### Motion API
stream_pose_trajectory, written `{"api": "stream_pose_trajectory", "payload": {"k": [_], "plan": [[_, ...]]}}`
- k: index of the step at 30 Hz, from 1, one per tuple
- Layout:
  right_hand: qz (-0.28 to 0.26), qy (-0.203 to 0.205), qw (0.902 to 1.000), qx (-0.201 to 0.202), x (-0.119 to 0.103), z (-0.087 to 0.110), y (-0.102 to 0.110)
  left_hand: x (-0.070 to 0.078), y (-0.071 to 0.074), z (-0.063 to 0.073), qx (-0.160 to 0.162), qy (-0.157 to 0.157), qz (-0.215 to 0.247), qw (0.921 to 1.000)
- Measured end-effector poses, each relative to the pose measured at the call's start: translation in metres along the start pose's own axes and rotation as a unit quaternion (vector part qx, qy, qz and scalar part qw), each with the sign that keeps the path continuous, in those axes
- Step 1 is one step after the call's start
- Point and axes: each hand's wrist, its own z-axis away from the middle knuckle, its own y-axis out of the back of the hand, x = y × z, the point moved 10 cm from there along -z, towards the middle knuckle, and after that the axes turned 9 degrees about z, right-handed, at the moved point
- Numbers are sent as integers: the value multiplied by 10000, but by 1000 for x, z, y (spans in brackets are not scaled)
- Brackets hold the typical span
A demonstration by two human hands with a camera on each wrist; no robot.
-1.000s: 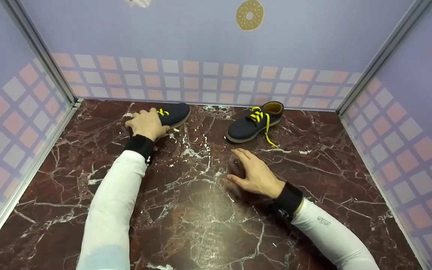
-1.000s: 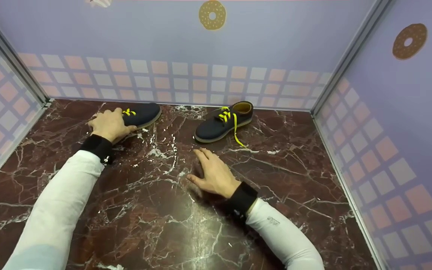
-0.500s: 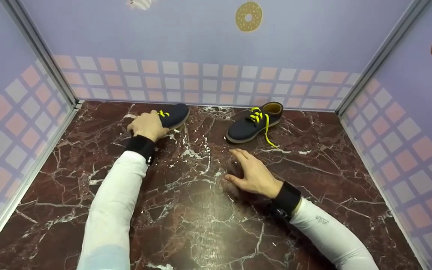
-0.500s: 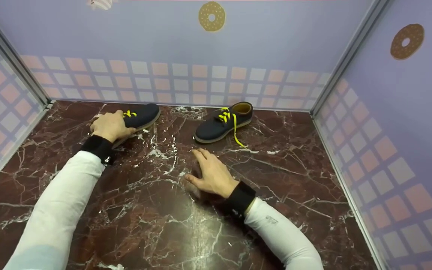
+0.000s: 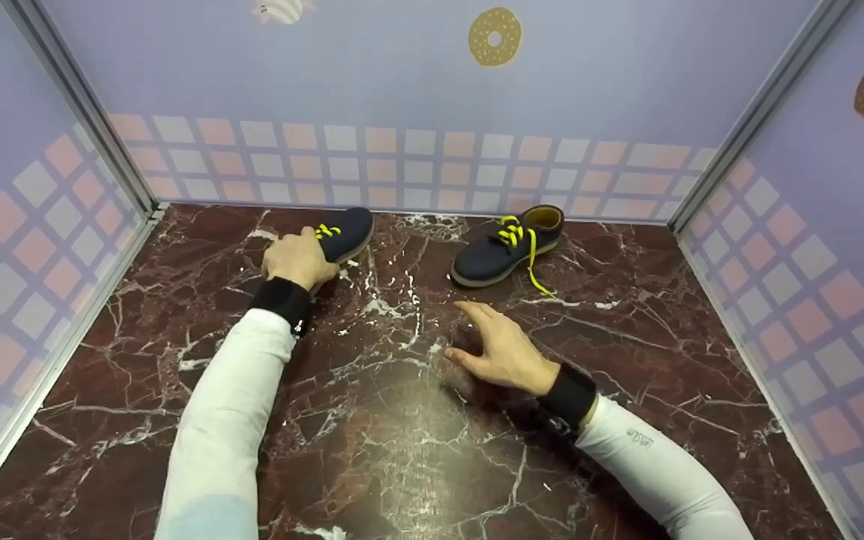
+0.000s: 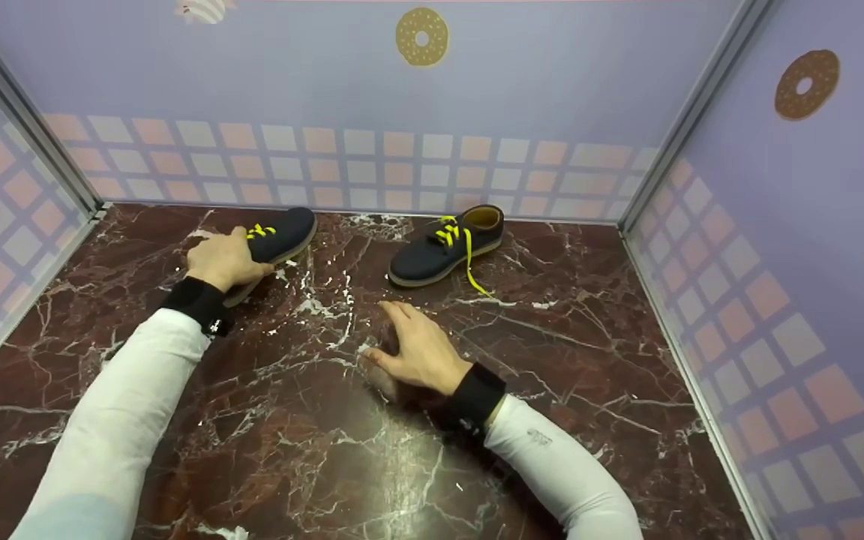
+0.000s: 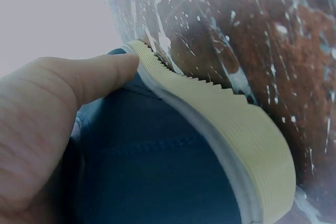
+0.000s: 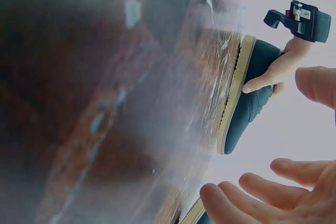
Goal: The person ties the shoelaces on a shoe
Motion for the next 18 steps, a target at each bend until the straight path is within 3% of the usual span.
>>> {"api": "stream_pose_trajectory", "payload": {"k": [7,18], "plan": [[-160,-219,9996,13,1,0,-2,2,1,5,185,-12,-37,9998],[-399,-370,9985,19,1,1,-3,5,-8,9,178,131,-157,9996]]}}
